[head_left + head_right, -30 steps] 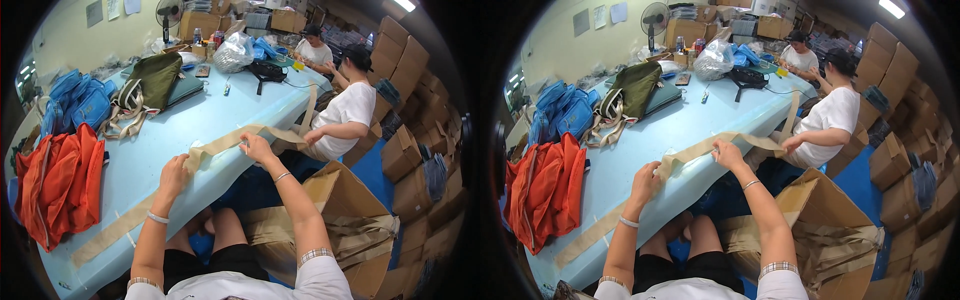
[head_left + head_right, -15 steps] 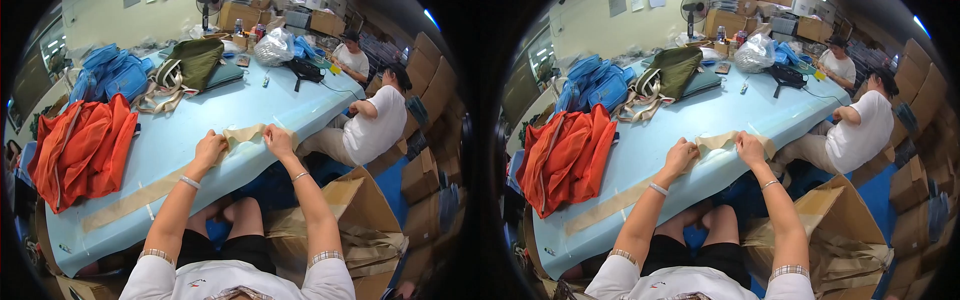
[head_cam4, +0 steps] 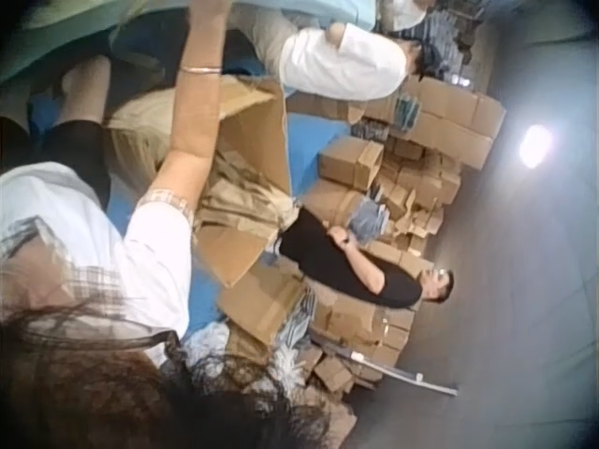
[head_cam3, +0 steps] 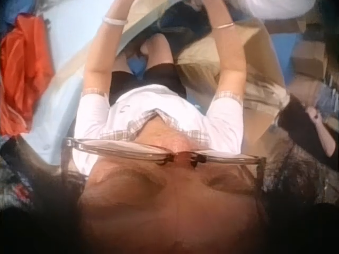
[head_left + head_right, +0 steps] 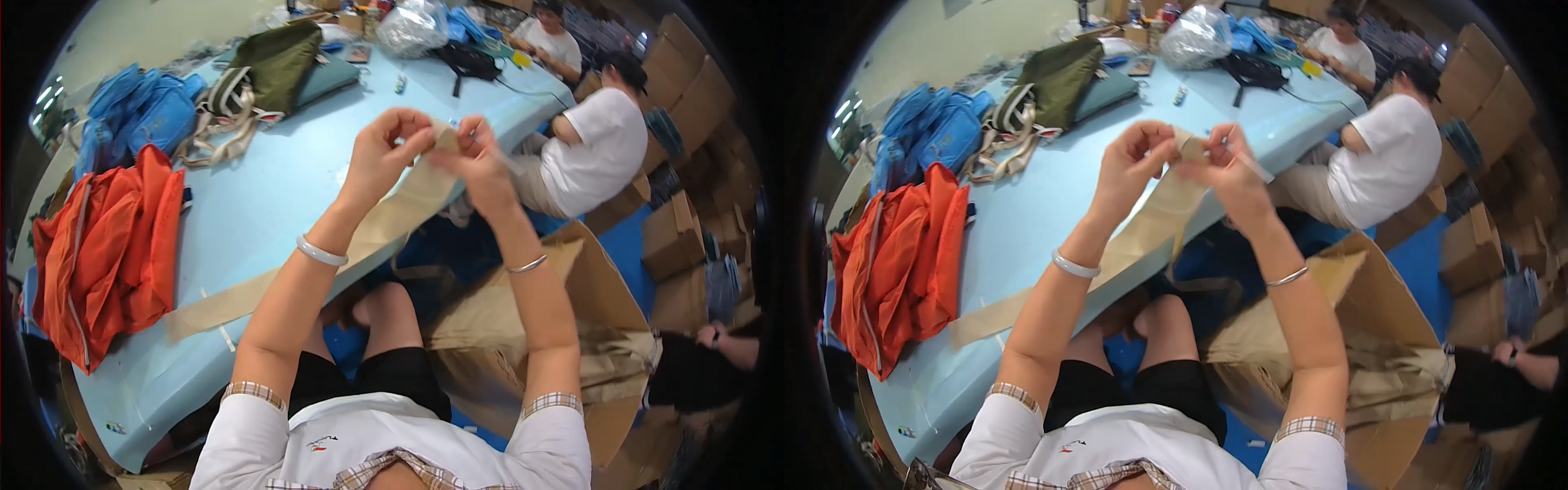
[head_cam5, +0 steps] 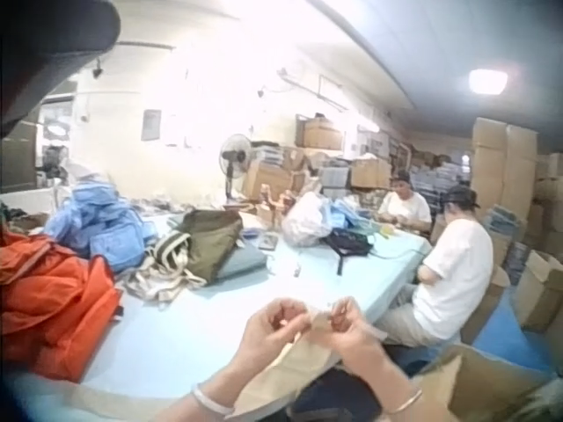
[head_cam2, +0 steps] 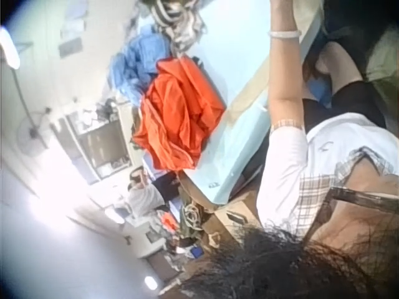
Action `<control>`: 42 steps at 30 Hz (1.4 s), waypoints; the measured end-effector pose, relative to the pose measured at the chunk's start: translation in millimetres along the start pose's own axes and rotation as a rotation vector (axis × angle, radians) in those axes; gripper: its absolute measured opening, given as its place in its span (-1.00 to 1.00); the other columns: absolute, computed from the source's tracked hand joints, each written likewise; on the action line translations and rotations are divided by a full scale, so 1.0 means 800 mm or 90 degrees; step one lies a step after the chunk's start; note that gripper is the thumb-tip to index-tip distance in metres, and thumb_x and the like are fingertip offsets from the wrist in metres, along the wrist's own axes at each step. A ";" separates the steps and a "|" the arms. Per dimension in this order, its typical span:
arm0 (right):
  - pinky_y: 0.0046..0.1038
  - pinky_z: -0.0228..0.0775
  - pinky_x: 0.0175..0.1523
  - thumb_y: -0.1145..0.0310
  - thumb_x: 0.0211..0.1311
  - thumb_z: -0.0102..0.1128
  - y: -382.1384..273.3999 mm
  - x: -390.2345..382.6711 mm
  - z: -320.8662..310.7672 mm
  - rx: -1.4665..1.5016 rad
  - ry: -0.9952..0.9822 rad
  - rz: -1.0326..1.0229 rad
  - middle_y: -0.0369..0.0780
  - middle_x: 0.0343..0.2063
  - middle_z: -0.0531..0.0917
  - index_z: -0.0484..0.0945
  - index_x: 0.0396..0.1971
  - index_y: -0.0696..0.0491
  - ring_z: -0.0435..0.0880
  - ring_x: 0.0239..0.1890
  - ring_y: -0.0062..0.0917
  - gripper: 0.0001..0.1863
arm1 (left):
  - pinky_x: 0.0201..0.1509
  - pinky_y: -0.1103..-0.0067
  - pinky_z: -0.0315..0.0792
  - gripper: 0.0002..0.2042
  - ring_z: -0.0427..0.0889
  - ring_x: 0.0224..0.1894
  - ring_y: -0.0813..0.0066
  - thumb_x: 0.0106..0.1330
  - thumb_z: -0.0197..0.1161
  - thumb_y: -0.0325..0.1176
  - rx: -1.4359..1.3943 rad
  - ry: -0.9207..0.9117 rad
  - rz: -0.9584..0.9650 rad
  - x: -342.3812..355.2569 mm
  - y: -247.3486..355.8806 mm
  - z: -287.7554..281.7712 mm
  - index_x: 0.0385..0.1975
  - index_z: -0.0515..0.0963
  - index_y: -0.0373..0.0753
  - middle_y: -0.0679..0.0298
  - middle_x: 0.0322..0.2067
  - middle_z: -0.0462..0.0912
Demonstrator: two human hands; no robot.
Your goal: Marking long material strips with a pen on a workbench in a workshop.
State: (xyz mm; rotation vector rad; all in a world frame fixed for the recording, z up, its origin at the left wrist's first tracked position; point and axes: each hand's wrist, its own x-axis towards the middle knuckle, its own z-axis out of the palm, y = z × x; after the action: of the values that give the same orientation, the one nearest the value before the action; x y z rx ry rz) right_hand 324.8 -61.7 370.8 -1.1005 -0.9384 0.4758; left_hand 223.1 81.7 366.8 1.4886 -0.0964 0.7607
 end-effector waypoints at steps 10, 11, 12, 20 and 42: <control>-0.62 0.56 -0.12 0.52 0.14 0.32 -0.360 -0.094 -0.249 -0.355 0.347 -0.126 -0.23 -0.11 0.66 0.53 -0.04 0.16 0.65 -0.11 -0.60 -0.65 | 0.13 0.57 0.38 -0.41 0.53 0.01 0.56 0.26 0.31 -0.02 -0.241 -0.763 -0.259 -0.023 -0.024 0.153 0.12 0.41 -0.38 0.22 -0.05 0.63; -0.64 0.56 -0.09 0.52 0.18 0.30 -0.400 -0.096 -0.244 -0.323 0.241 -0.137 -0.21 -0.09 0.65 0.51 -0.01 0.20 0.64 -0.10 -0.61 -0.64 | 0.10 0.57 0.41 -0.49 0.57 -0.07 0.58 0.23 0.36 -0.11 -0.290 -0.791 -0.263 -0.032 -0.026 0.156 0.02 0.48 -0.39 0.27 -0.16 0.68; -0.66 0.55 -0.07 0.52 0.21 0.27 -0.418 -0.108 -0.259 -0.272 0.143 -0.146 -0.20 -0.08 0.63 0.49 0.01 0.23 0.64 -0.10 -0.62 -0.63 | 0.08 0.56 0.43 -0.51 0.62 -0.09 0.52 0.17 0.42 -0.17 -0.223 -0.801 -0.251 -0.040 -0.044 0.162 -0.01 0.51 -0.38 0.22 -0.16 0.68; -0.33 0.54 0.13 0.64 0.15 0.25 -0.549 -0.342 -0.407 -0.468 0.833 -0.292 -0.11 0.00 0.60 0.48 0.03 0.22 0.61 0.03 -0.35 -0.60 | -0.06 0.69 0.43 -0.73 0.55 -0.22 0.74 0.20 0.40 -0.32 -0.045 -0.881 -0.410 -0.060 -0.131 0.169 -0.17 0.61 -0.31 0.42 -0.28 0.66; -0.35 0.34 0.22 0.46 0.23 0.28 -0.157 -0.378 -0.217 -0.274 0.310 0.160 0.01 0.13 0.51 0.16 -0.35 -0.02 0.48 0.18 -0.40 -0.63 | -0.27 0.73 0.40 -0.85 0.48 -0.34 0.77 0.33 0.26 -0.35 -0.089 -0.752 -0.153 -0.019 -0.088 0.328 -0.31 0.60 -0.33 0.44 -0.42 0.61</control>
State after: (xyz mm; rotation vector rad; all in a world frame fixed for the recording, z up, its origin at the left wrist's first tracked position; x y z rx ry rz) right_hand 290.3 -429.3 338.8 -1.6474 -0.4803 0.1886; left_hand 348.8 -156.7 331.4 1.5963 -0.8187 -0.3885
